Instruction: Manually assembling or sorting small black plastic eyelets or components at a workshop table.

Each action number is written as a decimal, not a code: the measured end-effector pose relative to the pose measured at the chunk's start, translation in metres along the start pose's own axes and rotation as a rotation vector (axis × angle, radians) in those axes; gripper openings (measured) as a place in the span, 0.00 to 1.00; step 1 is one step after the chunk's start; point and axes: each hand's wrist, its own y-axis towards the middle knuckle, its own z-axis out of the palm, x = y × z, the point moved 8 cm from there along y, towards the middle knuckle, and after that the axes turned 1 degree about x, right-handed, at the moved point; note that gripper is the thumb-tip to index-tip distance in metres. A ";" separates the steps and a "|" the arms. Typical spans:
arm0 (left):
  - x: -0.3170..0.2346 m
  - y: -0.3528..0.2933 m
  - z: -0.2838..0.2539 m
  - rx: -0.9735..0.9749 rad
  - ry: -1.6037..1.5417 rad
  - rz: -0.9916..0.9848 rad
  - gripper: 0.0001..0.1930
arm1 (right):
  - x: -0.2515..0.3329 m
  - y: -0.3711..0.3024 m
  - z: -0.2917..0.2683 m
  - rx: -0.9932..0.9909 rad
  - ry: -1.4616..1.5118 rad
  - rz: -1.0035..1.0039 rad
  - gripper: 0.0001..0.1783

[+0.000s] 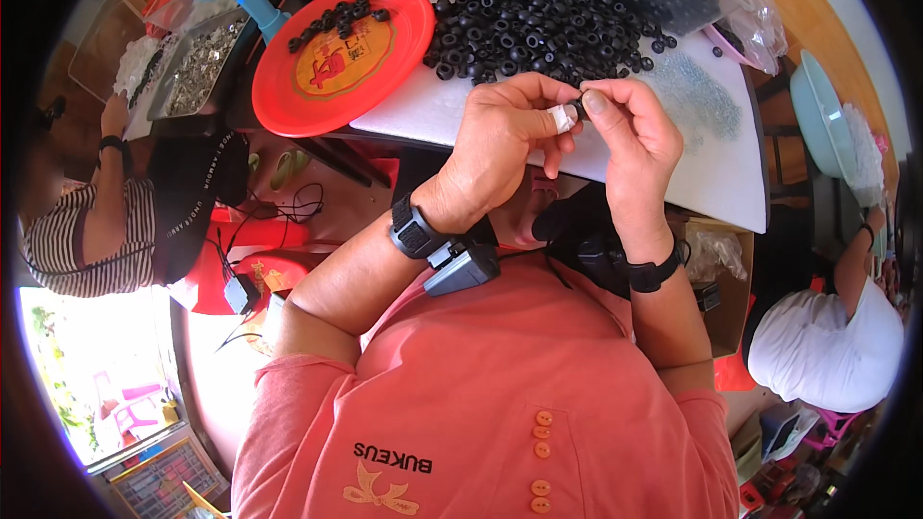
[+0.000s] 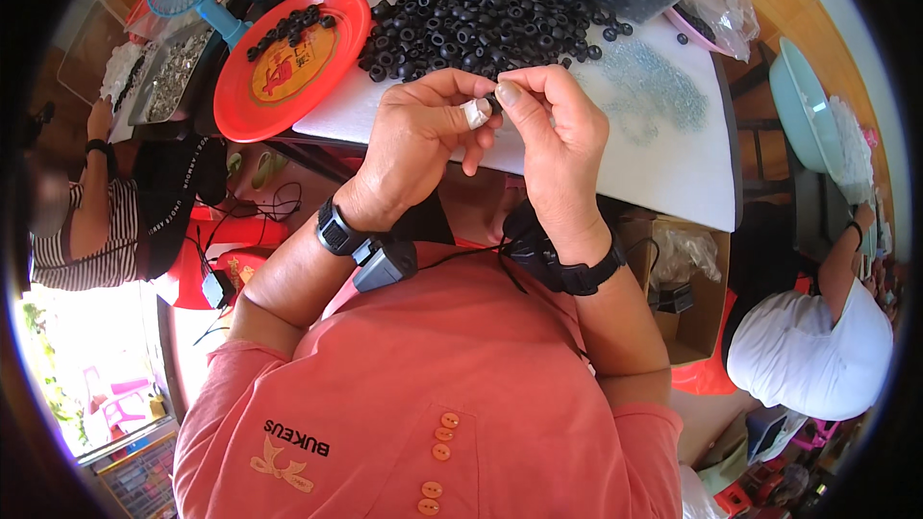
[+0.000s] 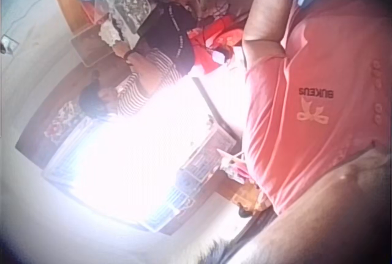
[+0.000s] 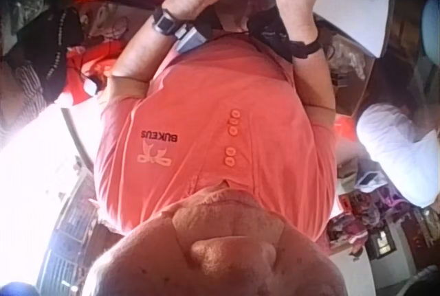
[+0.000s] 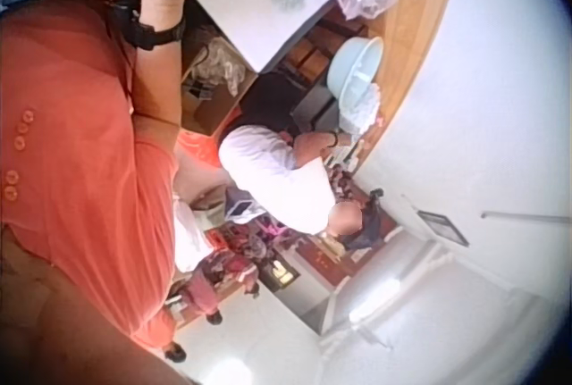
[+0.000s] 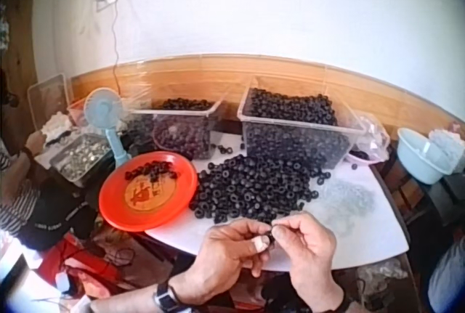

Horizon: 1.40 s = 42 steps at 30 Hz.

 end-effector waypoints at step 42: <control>-0.001 -0.006 0.002 -0.128 0.248 0.026 0.05 | 0.031 -0.011 0.009 0.042 -0.587 -0.396 0.08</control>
